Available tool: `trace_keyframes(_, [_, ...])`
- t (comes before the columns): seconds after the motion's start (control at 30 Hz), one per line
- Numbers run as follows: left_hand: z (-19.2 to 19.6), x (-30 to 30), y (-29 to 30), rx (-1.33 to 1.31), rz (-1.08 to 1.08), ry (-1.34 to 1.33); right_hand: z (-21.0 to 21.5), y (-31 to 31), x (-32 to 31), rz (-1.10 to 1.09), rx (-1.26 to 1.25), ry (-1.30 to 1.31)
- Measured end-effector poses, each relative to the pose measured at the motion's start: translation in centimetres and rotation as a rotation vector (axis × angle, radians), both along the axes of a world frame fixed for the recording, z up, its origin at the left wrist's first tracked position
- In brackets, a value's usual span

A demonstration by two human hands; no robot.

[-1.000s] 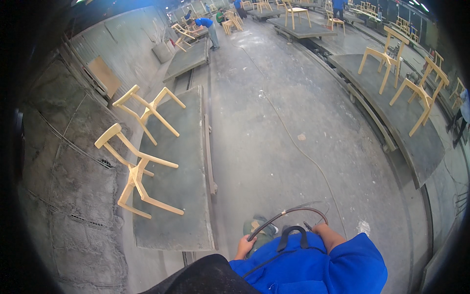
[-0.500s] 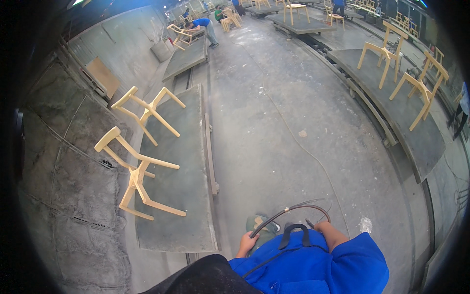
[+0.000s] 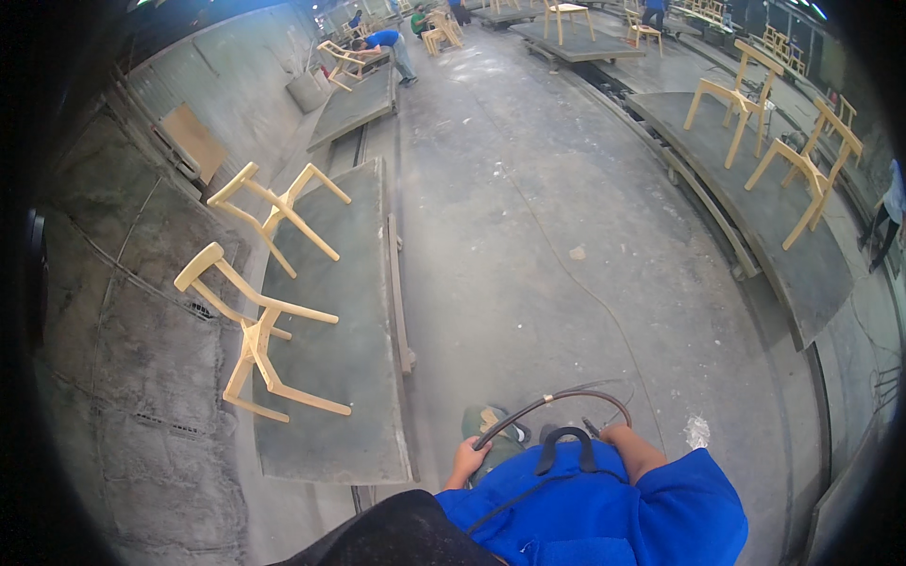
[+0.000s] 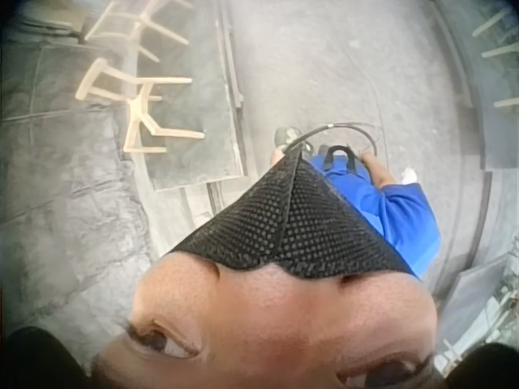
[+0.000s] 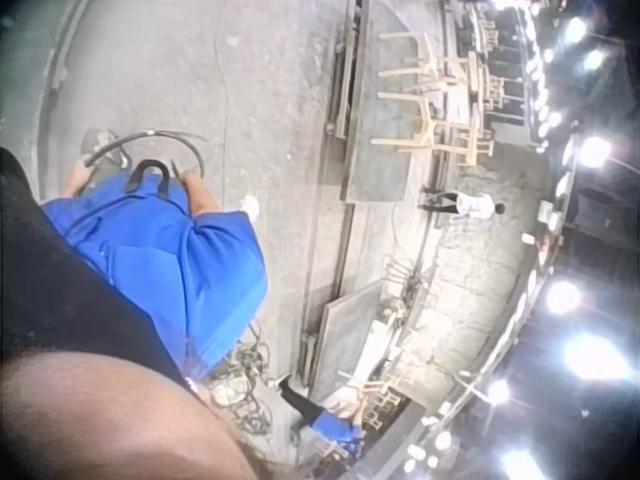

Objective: The person uses a spray gun to apply finish to wooden chair frames on a factory floor. They pick up each chair, spray the legs and seat, then place it back down, repeating the process for several chairs.

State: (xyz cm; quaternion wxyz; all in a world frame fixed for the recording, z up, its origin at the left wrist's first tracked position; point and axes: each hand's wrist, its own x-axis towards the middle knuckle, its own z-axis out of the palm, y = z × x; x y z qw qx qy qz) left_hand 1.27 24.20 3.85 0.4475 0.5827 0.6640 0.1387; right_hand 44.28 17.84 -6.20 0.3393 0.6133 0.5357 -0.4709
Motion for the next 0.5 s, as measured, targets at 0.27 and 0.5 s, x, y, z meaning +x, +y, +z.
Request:
trace_keyframes(0.27, [1.3, 1.0, 2.0, -0.003, -0.062, 0.033, 0.8, -0.9, 0.1, -0.065, -0.003, -0.015])
trace_keyframes(0.5, [0.9, 1.6, 3.7, 0.012, -0.102, 0.026, 0.7, -0.7, 0.2, -0.067, 0.019, -0.028])
